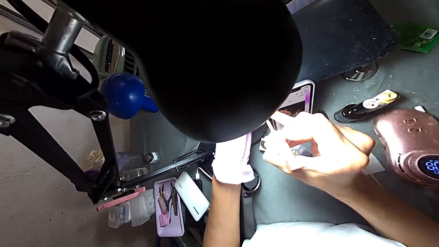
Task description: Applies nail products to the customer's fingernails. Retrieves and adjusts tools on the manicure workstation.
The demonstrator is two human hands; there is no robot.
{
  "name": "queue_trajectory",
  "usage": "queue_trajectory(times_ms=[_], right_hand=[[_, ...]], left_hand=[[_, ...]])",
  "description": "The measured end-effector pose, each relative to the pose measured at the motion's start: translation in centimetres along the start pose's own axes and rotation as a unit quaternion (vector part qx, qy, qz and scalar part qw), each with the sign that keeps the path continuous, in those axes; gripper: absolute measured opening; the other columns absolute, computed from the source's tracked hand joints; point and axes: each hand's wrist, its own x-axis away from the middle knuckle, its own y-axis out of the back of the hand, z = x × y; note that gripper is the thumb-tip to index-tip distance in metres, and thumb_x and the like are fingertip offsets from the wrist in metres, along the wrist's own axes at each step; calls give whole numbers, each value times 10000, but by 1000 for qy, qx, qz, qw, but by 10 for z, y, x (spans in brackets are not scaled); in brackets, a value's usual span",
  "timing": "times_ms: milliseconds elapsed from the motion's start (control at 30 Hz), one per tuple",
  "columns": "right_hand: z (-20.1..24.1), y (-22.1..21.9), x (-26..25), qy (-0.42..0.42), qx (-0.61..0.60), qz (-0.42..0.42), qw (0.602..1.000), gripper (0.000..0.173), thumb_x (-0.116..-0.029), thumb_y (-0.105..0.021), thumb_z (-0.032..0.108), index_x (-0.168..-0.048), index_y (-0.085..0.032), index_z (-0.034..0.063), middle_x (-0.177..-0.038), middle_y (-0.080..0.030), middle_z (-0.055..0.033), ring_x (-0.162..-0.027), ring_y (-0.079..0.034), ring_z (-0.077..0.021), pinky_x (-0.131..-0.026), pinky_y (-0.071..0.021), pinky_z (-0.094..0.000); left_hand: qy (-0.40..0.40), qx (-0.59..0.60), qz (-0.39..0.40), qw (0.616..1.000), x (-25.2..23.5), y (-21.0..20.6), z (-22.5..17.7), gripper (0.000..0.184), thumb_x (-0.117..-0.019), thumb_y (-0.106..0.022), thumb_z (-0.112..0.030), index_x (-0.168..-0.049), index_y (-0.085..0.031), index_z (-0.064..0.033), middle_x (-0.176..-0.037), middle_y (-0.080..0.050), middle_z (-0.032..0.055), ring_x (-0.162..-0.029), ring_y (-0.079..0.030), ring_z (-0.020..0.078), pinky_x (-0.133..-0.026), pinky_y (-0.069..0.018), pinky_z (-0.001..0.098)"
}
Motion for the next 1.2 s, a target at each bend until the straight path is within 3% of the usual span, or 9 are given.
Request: queue_trajectory(times_ms=[100, 200, 267, 400, 567, 800, 900, 967, 1200], right_hand=[[1, -3, 1, 39, 49, -3, 998, 196, -928, -680, 186, -866, -614, 12, -784, -715, -113, -662, -637, -38, -606, -480, -126], [0, -6, 2, 63, 66, -10, 996, 168, -927, -675, 168, -868, -631, 18, -749, -702, -105, -648, -624, -53, -604, -464, -131], [0, -6, 3, 69, 68, -4, 995, 160, -932, -673, 162, -862, -645, 20, -732, -694, -101, -637, -611, -64, -590, -439, -148], [0, -7, 3, 75, 81, -9, 994, 171, -927, -671, 158, -830, -629, 24, -761, -708, -123, -647, -618, -82, -598, -447, -158], [0, -7, 3, 82, 97, -9, 992, 178, -938, -661, 186, -856, -633, 30, -756, -695, -102, -655, -604, -64, -609, -432, -143], [2, -6, 2, 57, 84, -5, 995, 182, -918, -681, 185, -851, -640, 20, -757, -697, -104, -635, -598, -41, -590, -434, -127], [1, -6, 1, 53, 77, -5, 996, 182, -920, -677, 178, -824, -631, 30, -747, -683, -98, -638, -590, -40, -588, -428, -125], [2, -5, 0, 56, 77, -4, 995, 178, -918, -670, 178, -821, -640, 31, -746, -684, -97, -642, -585, -48, -587, -417, -133], [2, -4, -2, 55, 80, 1, 995, 183, -915, -664, 181, -817, -641, 29, -734, -681, -96, -646, -589, -47, -589, -424, -138]], left_hand=[[12, 7, -13, 1000, 3, 1, 2, 225, -996, -505, 24, -1103, -674, -79, -991, -696, 36, -933, -675, 94, -819, -565, 232], [10, 3, -14, 1000, 2, 0, 1, 217, -992, -513, 29, -1090, -675, -79, -984, -696, 38, -936, -678, 101, -830, -568, 240], [-6, -8, -10, 1000, 0, 2, 4, 202, -976, -534, 30, -1051, -681, -86, -938, -693, 25, -885, -675, 82, -784, -566, 222], [3, 8, -12, 1000, 0, 0, 3, 209, -995, -513, 24, -1083, -677, -72, -976, -697, 43, -922, -679, 100, -814, -569, 236], [-13, -139, 39, 989, -8, -13, -9, 180, -1058, -475, -154, -1179, -607, -141, -963, -669, -15, -873, -660, 32, -728, -555, 176], [-12, -134, 23, 991, -5, -12, -8, 190, -1048, -487, -126, -1186, -618, -135, -997, -674, -13, -910, -661, 36, -770, -556, 186], [-5, -42, -14, 999, 2, 0, 2, 217, -997, -517, 9, -1116, -678, -76, -995, -702, 34, -934, -679, 93, -824, -567, 243], [-1, -31, -21, 999, 3, 3, 4, 222, -994, -515, 21, -1115, -677, -72, -1005, -703, 37, -954, -680, 102, -847, -567, 254], [-13, -37, -23, 999, 2, 3, 5, 209, -974, -537, 35, -1077, -681, -77, -959, -697, 25, -911, -676, 92, -811, -566, 244]])
